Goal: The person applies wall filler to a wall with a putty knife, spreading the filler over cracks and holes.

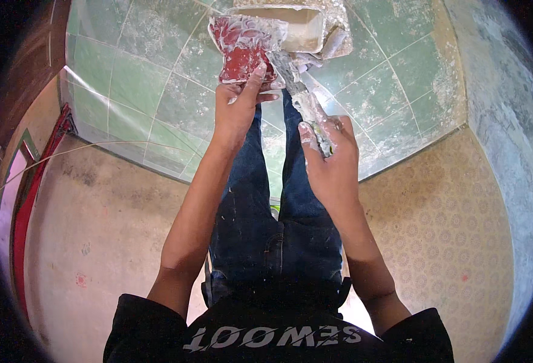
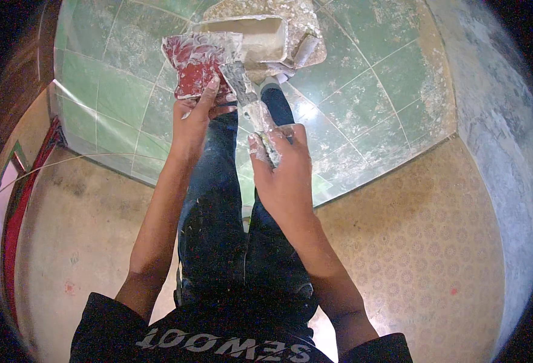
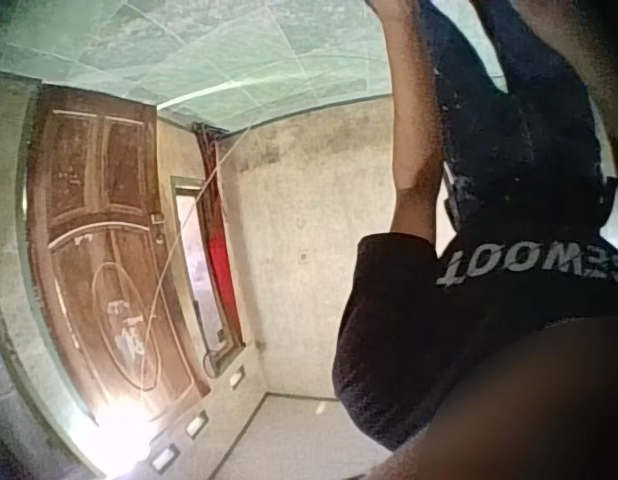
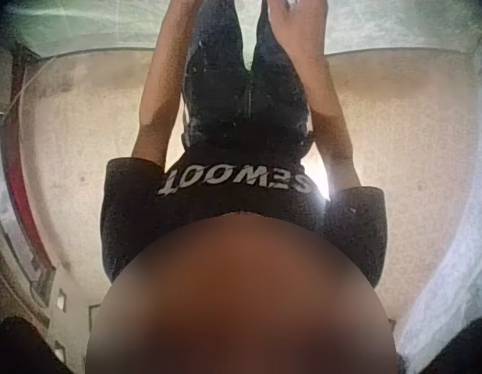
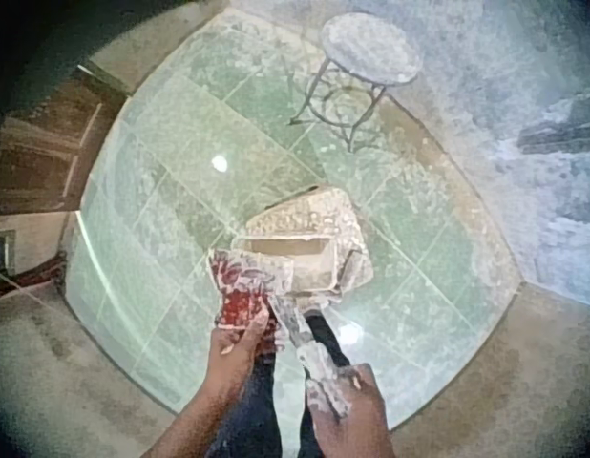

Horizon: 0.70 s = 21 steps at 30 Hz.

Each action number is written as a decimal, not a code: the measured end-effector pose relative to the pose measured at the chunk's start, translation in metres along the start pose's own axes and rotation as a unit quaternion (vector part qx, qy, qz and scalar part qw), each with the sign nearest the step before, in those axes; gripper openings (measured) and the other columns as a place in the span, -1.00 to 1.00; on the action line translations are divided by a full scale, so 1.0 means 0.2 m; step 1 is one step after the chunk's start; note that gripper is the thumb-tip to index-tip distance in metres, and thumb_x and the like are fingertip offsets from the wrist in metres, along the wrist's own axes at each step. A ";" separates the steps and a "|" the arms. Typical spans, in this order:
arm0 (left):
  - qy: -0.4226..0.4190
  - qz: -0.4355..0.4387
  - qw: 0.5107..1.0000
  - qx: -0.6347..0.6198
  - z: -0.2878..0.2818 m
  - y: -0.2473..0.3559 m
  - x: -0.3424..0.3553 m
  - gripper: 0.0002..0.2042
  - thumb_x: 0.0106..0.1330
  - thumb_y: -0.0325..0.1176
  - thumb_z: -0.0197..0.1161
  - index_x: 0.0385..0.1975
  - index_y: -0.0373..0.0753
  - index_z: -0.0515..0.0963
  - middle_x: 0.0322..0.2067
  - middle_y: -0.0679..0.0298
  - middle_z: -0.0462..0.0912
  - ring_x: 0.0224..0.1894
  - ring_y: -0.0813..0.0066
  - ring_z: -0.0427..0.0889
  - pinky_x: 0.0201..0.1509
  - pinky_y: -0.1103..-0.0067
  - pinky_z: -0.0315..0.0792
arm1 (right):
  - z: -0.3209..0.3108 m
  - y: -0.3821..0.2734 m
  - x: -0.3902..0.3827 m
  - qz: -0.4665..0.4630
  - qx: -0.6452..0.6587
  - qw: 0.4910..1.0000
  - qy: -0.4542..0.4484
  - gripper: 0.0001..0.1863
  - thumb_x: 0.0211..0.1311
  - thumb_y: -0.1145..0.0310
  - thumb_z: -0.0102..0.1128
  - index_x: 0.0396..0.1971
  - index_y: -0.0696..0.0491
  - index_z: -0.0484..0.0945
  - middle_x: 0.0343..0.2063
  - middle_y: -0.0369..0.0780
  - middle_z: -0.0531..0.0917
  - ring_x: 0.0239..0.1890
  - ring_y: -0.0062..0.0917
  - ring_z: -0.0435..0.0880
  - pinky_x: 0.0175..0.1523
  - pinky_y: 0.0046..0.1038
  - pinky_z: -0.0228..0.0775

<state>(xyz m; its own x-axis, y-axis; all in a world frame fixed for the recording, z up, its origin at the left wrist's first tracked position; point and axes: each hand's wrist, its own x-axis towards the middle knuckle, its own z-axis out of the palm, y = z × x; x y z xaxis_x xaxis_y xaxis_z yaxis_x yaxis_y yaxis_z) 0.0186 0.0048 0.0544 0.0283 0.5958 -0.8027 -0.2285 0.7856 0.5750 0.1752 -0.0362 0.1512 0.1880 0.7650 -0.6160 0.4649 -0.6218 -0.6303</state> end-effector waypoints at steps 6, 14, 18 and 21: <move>0.009 0.013 0.999 0.029 -0.01 0.00 0.00 -0.75 0.43 -0.30 0.22 -0.08 -0.36 0.61 -0.20 0.17 0.71 -0.22 0.41 0.72 -0.21 0.50 0.66 | 0.03 0.01 -0.01 0.051 0.023 0.998 -0.031 -0.66 0.27 0.41 0.21 0.02 0.19 0.55 -0.25 0.02 0.46 -0.18 -0.07 0.54 -0.07 -0.14 0.37; -0.015 0.013 0.999 0.042 0.01 -0.08 -0.05 -0.75 0.43 -0.30 0.24 -0.12 -0.40 0.63 -0.24 0.15 0.72 -0.25 0.43 0.72 -0.20 0.50 0.66 | 0.06 0.04 0.02 0.029 -0.002 1.000 -0.002 -0.71 0.26 0.39 0.20 -0.10 0.26 0.55 -0.25 0.04 0.47 -0.16 -0.03 0.53 -0.04 -0.13 0.37; -0.015 -0.014 0.999 0.032 0.03 -0.09 -0.10 -0.74 0.42 -0.30 0.25 -0.13 -0.42 0.63 -0.24 0.14 0.71 -0.25 0.42 0.72 -0.20 0.48 0.66 | 0.07 0.08 0.11 0.013 -0.020 1.000 0.009 -0.72 0.27 0.39 0.19 -0.15 0.30 0.54 -0.26 0.06 0.48 -0.16 -0.01 0.52 -0.04 -0.13 0.36; -0.023 -0.024 0.999 0.040 0.01 -0.11 -0.12 -0.73 0.44 -0.29 0.23 -0.12 -0.42 0.62 -0.25 0.13 0.72 -0.24 0.38 0.74 -0.20 0.47 0.66 | 0.05 0.06 0.18 0.006 -0.006 1.000 0.014 -0.71 0.28 0.37 0.18 -0.13 0.29 0.56 -0.28 0.07 0.50 -0.17 -0.01 0.52 -0.03 -0.13 0.35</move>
<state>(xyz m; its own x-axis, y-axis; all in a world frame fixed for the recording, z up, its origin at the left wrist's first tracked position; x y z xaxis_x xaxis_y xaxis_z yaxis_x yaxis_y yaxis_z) 0.0245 -0.0272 0.0617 0.0834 0.5624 -0.8226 -0.1469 0.8234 0.5481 0.1788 -0.0180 0.1169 0.2177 0.7617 -0.6102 0.4729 -0.6292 -0.6168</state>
